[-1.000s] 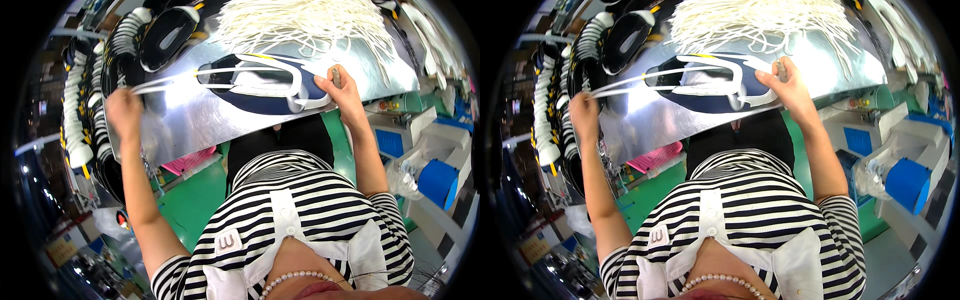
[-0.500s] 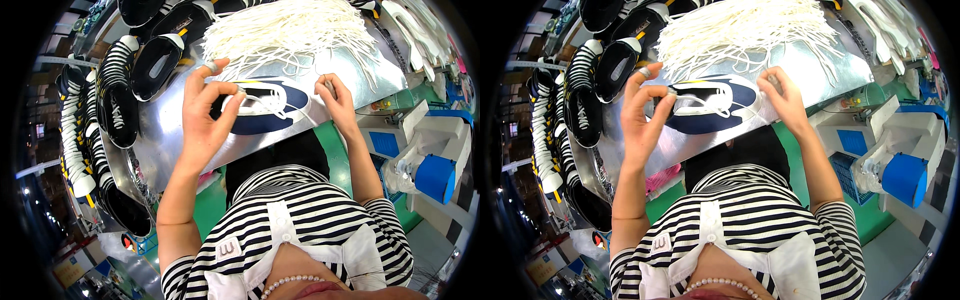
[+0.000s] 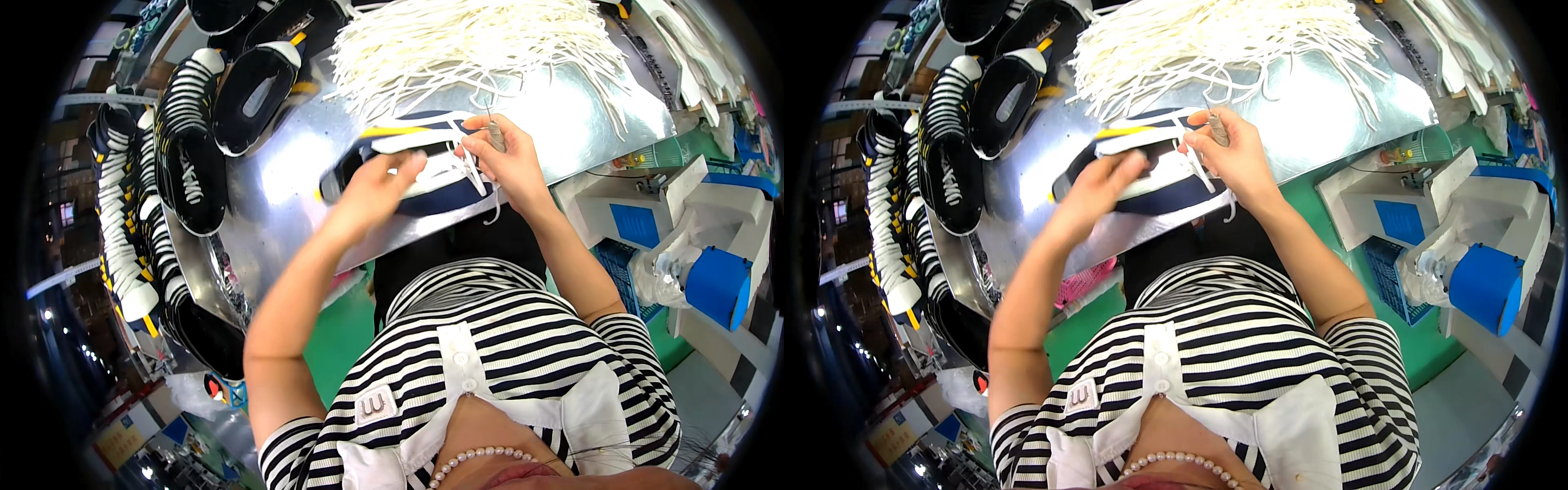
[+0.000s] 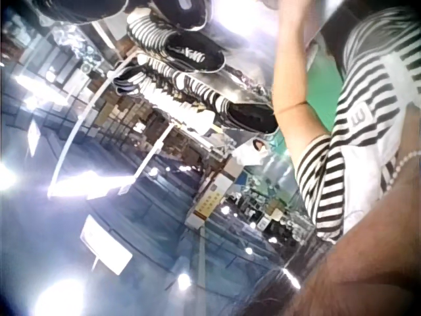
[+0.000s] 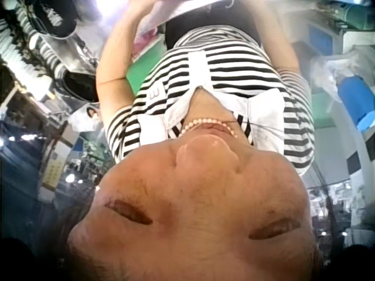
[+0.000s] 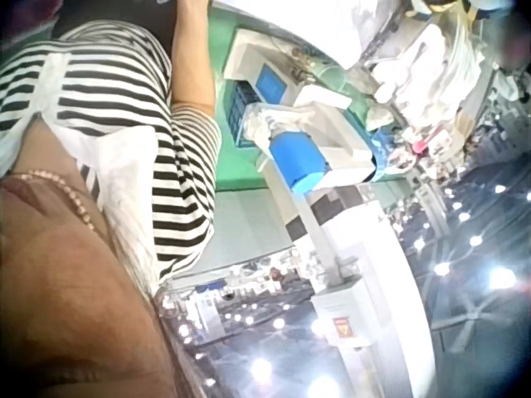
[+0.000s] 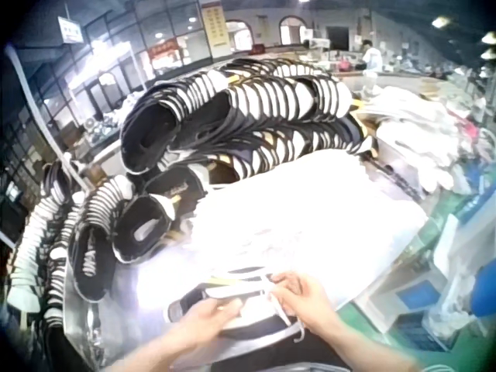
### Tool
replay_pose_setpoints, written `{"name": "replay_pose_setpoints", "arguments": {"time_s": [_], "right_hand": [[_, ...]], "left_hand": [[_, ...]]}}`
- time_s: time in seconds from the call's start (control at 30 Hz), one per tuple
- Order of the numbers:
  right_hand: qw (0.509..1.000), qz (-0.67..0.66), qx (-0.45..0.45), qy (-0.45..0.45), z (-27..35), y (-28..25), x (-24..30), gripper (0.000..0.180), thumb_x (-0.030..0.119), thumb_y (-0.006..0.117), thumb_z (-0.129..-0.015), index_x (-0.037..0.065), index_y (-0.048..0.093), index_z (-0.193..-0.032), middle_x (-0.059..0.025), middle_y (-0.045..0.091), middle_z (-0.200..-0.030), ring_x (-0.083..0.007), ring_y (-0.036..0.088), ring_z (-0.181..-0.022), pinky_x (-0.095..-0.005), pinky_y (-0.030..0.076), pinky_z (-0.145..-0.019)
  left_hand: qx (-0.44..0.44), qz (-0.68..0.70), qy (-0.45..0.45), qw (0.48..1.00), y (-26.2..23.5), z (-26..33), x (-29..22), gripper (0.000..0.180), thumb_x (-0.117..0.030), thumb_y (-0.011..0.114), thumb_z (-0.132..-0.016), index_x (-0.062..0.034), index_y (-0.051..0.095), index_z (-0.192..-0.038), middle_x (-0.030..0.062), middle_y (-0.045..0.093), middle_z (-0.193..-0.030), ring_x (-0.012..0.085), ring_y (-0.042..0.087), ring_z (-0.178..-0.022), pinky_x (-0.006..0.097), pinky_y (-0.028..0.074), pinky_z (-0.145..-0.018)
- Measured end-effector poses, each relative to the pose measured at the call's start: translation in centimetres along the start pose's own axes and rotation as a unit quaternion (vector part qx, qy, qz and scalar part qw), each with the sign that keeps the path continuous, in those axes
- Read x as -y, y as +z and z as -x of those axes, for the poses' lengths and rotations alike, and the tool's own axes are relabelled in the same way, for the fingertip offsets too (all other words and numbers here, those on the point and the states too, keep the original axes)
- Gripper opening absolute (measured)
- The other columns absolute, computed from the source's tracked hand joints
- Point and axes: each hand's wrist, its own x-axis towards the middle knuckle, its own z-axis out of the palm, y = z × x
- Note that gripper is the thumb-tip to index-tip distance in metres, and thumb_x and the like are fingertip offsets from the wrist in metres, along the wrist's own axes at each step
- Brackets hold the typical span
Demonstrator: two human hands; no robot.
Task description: The person laces shoe uppers, threading shoelaces through the eyelets using a small lacing tool.
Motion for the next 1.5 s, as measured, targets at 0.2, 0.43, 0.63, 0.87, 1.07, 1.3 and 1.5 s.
{"name": "replay_pose_setpoints", "arguments": {"time_s": [0.2,0.43,0.63,0.87,1.07,1.3,1.5], "right_hand": [[0.997,0.078,0.001,-0.011,0.4,0.3,-0.9,0.027,0.007,0.063,-0.088,0.001,0.054,-0.113,-0.0070,0.068,-0.082,-0.0033,0.052,-0.062,-0.0170,0.037,-0.053],[0.977,0.201,0.067,-0.026,1.1,0.0,-0.1,0.029,0.006,0.067,-0.086,0.001,0.052,-0.111,-0.0078,0.070,-0.081,-0.0085,0.063,-0.076,-0.0228,0.047,-0.070],[0.961,0.256,0.060,-0.091,1.5,0.3,0.3,0.033,0.016,0.071,-0.082,0.002,0.052,-0.105,-0.0130,0.068,-0.078,-0.0223,0.066,-0.072,-0.0304,0.049,-0.065],[0.945,0.254,0.033,-0.202,2.3,-0.9,0.4,0.011,0.007,0.060,-0.088,-0.002,0.056,-0.093,-0.0158,0.065,-0.076,-0.0280,0.065,-0.067,-0.0321,0.048,-0.061],[0.944,0.274,0.074,-0.167,1.3,-1.0,0.8,0.009,0.008,0.060,-0.087,0.000,0.058,-0.088,-0.0159,0.064,-0.074,-0.0304,0.063,-0.064,-0.0371,0.047,-0.058],[0.835,0.538,0.099,-0.070,-0.9,1.4,-1.3,0.029,0.022,0.042,-0.095,0.000,0.060,-0.095,-0.0198,0.063,-0.070,-0.0362,0.064,-0.068,-0.0443,0.051,-0.060],[0.778,0.601,0.123,-0.136,-0.3,1.5,1.9,0.018,0.014,0.053,-0.083,0.003,0.058,-0.096,-0.0156,0.066,-0.075,-0.0362,0.065,-0.074,-0.0437,0.049,-0.063]], "left_hand": [[0.024,0.241,-0.121,0.963,1.6,-1.7,-1.1,0.039,-0.040,0.063,-0.090,-0.0051,0.062,-0.107,0.0036,0.065,-0.090,0.0111,0.060,-0.071,0.023,0.047,-0.066],[-0.103,0.202,-0.010,0.974,3.5,0.3,-1.7,0.025,-0.021,0.072,-0.084,-0.0012,0.067,-0.098,0.0046,0.068,-0.084,0.0091,0.059,-0.062,0.023,0.046,-0.054],[-0.141,0.189,0.039,0.971,3.8,0.1,-1.1,0.024,-0.015,0.075,-0.080,0.0014,0.068,-0.097,0.0051,0.070,-0.087,0.0100,0.065,-0.072,0.024,0.050,-0.064],[-0.171,0.145,0.056,0.973,4.2,0.6,-1.7,0.025,-0.014,0.075,-0.079,0.0030,0.069,-0.096,0.0054,0.071,-0.087,0.0103,0.066,-0.075,0.024,0.050,-0.067],[-0.168,0.177,0.074,0.967,4.3,0.3,-1.4,0.021,-0.014,0.073,-0.082,0.0029,0.069,-0.094,0.0049,0.071,-0.083,0.0103,0.065,-0.073,0.024,0.050,-0.066],[-0.158,-0.016,0.170,0.972,5.0,0.5,-0.3,0.040,-0.027,0.070,-0.087,0.0108,0.067,-0.100,0.0104,0.070,-0.096,0.0142,0.064,-0.088,0.031,0.051,-0.079],[-0.055,0.150,0.001,0.987,2.0,0.3,-0.1,0.026,-0.021,0.062,-0.090,-0.0002,0.069,-0.075,0.0008,0.059,-0.059,0.0075,0.049,-0.050,0.022,0.036,-0.047]]}}
